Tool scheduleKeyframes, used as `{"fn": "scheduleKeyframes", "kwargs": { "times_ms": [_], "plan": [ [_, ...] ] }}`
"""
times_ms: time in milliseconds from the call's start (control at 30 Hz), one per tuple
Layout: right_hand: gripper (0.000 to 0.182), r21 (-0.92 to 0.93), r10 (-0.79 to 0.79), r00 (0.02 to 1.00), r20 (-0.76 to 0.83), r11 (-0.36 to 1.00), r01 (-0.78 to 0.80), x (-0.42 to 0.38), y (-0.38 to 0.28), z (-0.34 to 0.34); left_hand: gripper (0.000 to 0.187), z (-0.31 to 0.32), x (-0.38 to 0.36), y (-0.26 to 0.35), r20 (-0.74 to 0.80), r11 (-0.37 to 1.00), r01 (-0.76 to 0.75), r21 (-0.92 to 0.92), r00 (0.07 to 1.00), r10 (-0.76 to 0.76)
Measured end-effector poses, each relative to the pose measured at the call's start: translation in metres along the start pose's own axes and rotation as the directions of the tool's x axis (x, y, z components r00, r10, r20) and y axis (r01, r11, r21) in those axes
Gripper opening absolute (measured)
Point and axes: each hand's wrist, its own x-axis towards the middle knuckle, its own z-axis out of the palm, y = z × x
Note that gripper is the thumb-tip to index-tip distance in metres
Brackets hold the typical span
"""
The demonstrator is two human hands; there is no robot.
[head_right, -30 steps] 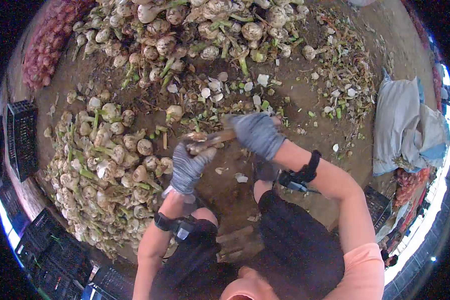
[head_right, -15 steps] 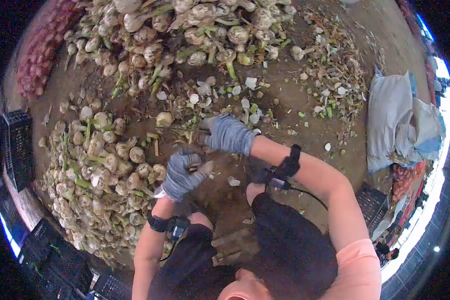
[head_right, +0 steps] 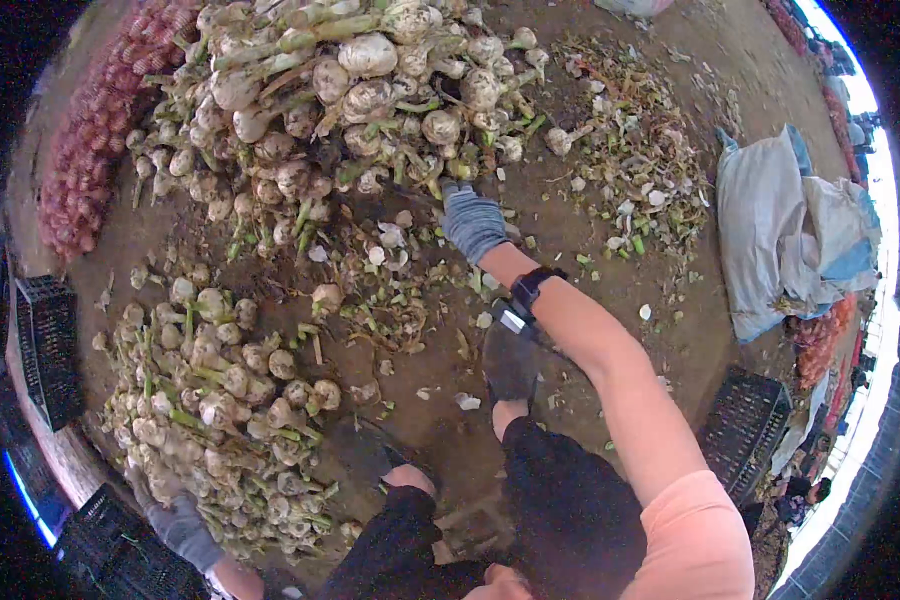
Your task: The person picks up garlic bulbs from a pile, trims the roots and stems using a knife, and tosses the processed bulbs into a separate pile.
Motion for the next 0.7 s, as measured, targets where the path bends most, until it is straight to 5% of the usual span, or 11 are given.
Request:
{"fn": "scheduleKeyframes", "kwargs": {
  "times_ms": [67, 100, 133, 167, 200, 233, 300, 400, 533, 633, 700],
  "plan": [
    [0.048, -0.091, 0.084, 0.992, 0.095, 0.993, -0.075, 0.008, -0.003, 0.015, 0.047, 0.024, -0.018, 0.029, 0.163, 0.999, -0.011, 0.042, 0.987, 0.004],
    [0.048, -0.016, -0.007, 0.988, -0.157, 1.000, 0.004, 0.002, 0.001, 0.028, 0.041, 0.044, -0.031, 0.051, 0.325, 0.996, -0.024, 0.081, 0.946, -0.004],
    [0.048, -0.014, -0.008, 0.987, -0.158, 1.000, 0.006, -0.004, -0.001, 0.025, 0.042, 0.068, -0.041, 0.076, 0.459, 0.990, 0.141, -0.012, 0.880, -0.120],
    [0.047, 0.035, 0.084, 0.996, 0.011, 0.996, -0.085, -0.011, -0.005, 0.019, 0.044, 0.090, -0.046, 0.096, 0.591, 0.946, 0.315, -0.080, 0.779, -0.209],
    [0.045, 0.064, 0.162, 0.969, 0.185, 0.982, -0.176, -0.020, -0.015, 0.001, 0.047, 0.125, -0.051, 0.092, 0.577, 0.978, 0.088, -0.189, 0.816, 0.039],
    [0.047, 0.490, 0.125, 0.978, 0.167, 0.850, -0.192, -0.040, -0.023, -0.020, 0.055, 0.147, -0.058, 0.093, 0.711, 0.898, 0.365, -0.247, 0.698, -0.088],
    [0.050, 0.818, -0.072, 0.991, 0.116, 0.573, -0.054, -0.074, -0.032, -0.027, 0.061, 0.204, -0.065, 0.068, 0.814, 0.804, 0.526, -0.279, 0.574, -0.093],
    [0.048, 0.879, -0.129, 0.991, 0.016, 0.474, 0.048, -0.122, -0.062, -0.040, 0.064, 0.260, -0.062, 0.093, 0.953, 0.604, 0.794, -0.071, 0.234, -0.194],
    [0.049, 0.714, -0.324, 0.921, 0.217, 0.696, 0.076, -0.130, -0.051, -0.047, 0.064, 0.273, -0.076, 0.078, 0.958, 0.485, 0.851, -0.203, 0.275, -0.083],
    [0.040, 0.526, -0.396, 0.902, 0.172, 0.811, 0.256, -0.117, -0.044, -0.062, 0.067, 0.272, -0.083, 0.068, 0.821, 0.687, 0.567, -0.455, 0.567, 0.075],
    [0.034, 0.386, -0.429, 0.876, 0.219, 0.863, 0.326, -0.111, -0.059, -0.087, 0.069, 0.269, -0.085, 0.061, 0.837, 0.762, 0.499, -0.412, 0.539, 0.100]
  ]
}}
